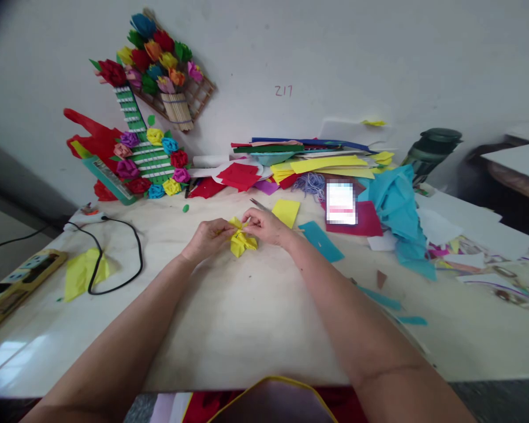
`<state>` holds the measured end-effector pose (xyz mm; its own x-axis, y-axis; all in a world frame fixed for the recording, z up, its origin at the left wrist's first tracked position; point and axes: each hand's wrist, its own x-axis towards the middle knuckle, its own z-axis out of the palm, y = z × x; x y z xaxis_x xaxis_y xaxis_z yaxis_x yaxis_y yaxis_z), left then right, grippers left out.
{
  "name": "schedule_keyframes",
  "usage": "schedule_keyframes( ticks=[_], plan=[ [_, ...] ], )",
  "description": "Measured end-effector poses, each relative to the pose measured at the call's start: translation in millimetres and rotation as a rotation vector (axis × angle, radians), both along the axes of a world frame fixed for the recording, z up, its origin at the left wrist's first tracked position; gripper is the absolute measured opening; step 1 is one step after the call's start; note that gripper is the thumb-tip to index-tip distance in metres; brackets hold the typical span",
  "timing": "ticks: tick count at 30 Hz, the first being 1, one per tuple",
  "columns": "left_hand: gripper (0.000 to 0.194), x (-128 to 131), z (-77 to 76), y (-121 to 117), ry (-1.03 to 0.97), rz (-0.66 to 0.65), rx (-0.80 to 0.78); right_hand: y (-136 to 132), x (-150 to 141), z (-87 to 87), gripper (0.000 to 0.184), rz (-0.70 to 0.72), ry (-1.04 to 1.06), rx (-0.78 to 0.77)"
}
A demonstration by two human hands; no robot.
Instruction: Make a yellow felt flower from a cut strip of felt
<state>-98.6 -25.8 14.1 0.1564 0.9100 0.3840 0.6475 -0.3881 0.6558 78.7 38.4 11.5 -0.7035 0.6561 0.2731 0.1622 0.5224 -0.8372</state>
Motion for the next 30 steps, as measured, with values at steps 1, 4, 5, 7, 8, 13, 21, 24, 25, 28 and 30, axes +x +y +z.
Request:
schedule_keyframes(
  ticks=[1, 4, 5, 7, 8, 13, 21, 24, 25, 28, 30],
  plan=[
    [0.022, -0.3, -0.5, 0.4, 0.001, -0.002, 0.003, 0.0, -0.2, -0.1, 0.022, -0.012, -0.016, 0.01],
    [0.026, -0.6, -3.2, 1.8, -0.035, 0.019, -0.033, 1.4, -1.0, -3.5, 0.022, -0.079, -0.08, 0.05],
    [0.028, -0.6, -4.3, 2.1, -0.061, 0.031, -0.059, 2.1, -1.4, -5.2, 0.022, -0.104, -0.09, 0.061],
    [0.033, -0.8, -6.2, 2.4, -0.133, 0.049, -0.132, 3.4, -2.0, -8.3, 0.023, -0.141, -0.093, 0.088],
    [0.035, -1.2, -6.9, 2.3, -0.177, 0.059, -0.176, 4.0, -2.3, -9.5, 0.023, -0.155, -0.092, 0.108],
    [0.045, -3.6, -6.2, 0.7, -0.414, 0.058, -0.408, 4.1, -3.2, -9.4, 0.021, -0.176, -0.123, 0.228],
    [0.036, 0.1, 4.0, -2.0, -0.763, -0.06, -0.665, -0.8, -4.0, -3.7, 0.019, -0.175, -0.17, 0.334],
    [0.032, 0.9, 6.8, -3.6, -0.812, -0.064, -0.725, -1.7, -4.0, -3.5, 0.02, -0.174, -0.187, 0.343],
    [0.031, 0.5, 6.8, -3.8, -0.816, -0.064, -0.734, -2.2, -4.0, -2.9, 0.019, -0.178, -0.193, 0.346],
    [0.029, -1.9, 4.6, -3.5, -0.796, -0.063, -0.731, -5.1, -4.7, 0.3, 0.018, -0.193, -0.211, 0.356],
    [0.029, -3.6, 3.0, -3.2, -0.749, -0.065, -0.708, -7.6, -5.7, 2.9, 0.018, -0.203, -0.222, 0.362]
  ],
)
